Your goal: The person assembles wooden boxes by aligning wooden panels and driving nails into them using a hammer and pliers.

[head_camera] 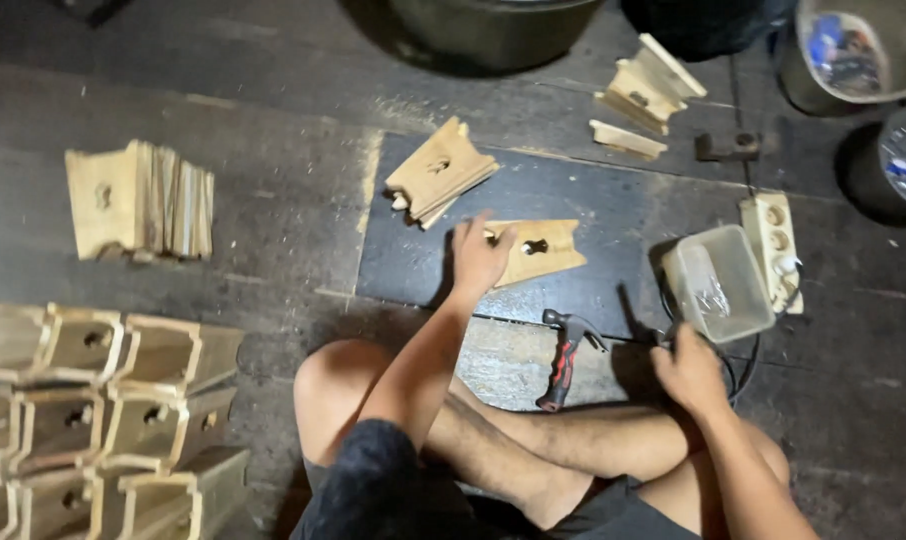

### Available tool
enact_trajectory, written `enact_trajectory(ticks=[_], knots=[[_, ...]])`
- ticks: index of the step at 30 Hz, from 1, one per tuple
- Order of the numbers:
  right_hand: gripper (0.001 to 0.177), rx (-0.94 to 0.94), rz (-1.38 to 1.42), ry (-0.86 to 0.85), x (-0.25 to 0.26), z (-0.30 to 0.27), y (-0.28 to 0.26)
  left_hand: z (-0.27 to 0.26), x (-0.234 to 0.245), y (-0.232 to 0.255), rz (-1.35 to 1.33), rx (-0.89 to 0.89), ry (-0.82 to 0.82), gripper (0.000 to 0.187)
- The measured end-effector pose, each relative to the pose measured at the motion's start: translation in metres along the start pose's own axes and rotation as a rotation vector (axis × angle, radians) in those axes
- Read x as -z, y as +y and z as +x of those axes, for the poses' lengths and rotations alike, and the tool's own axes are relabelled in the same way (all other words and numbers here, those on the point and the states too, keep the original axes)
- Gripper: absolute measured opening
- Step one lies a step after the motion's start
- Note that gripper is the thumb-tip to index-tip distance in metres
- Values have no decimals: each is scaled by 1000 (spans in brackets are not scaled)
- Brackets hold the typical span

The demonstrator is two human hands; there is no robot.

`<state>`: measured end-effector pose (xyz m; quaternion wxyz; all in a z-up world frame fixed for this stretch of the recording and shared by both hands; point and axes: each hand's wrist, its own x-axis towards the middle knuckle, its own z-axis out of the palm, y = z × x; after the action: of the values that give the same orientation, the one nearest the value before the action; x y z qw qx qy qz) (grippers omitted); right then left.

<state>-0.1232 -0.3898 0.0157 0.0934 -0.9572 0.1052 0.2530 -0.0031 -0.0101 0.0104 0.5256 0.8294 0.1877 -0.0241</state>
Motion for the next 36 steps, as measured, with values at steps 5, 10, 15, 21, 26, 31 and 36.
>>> enact_trajectory(ticks=[5,10,15,21,26,31,36], knots=[[40,385,356,194,86,-63,-88,49,-44,-48,-177,-112,-250,54],[49,389,115,-30,81,-51,-120,42,-45,-19,-426,-105,-420,32],[44,360,-89,-123,88,-40,-162,49,-60,-29,-488,-140,-413,21],[48,440,-40,-114,86,-34,-171,44,-39,-10,-416,-160,-412,25],[60,723,-142,-45,65,-4,-131,46,-39,-6,-312,-223,-518,34],[44,470,-117,-264,92,-4,-161,46,-33,1,-316,-199,-550,30],[27,172,-52,-506,119,-8,-196,40,-31,2,-320,-173,-553,36]])
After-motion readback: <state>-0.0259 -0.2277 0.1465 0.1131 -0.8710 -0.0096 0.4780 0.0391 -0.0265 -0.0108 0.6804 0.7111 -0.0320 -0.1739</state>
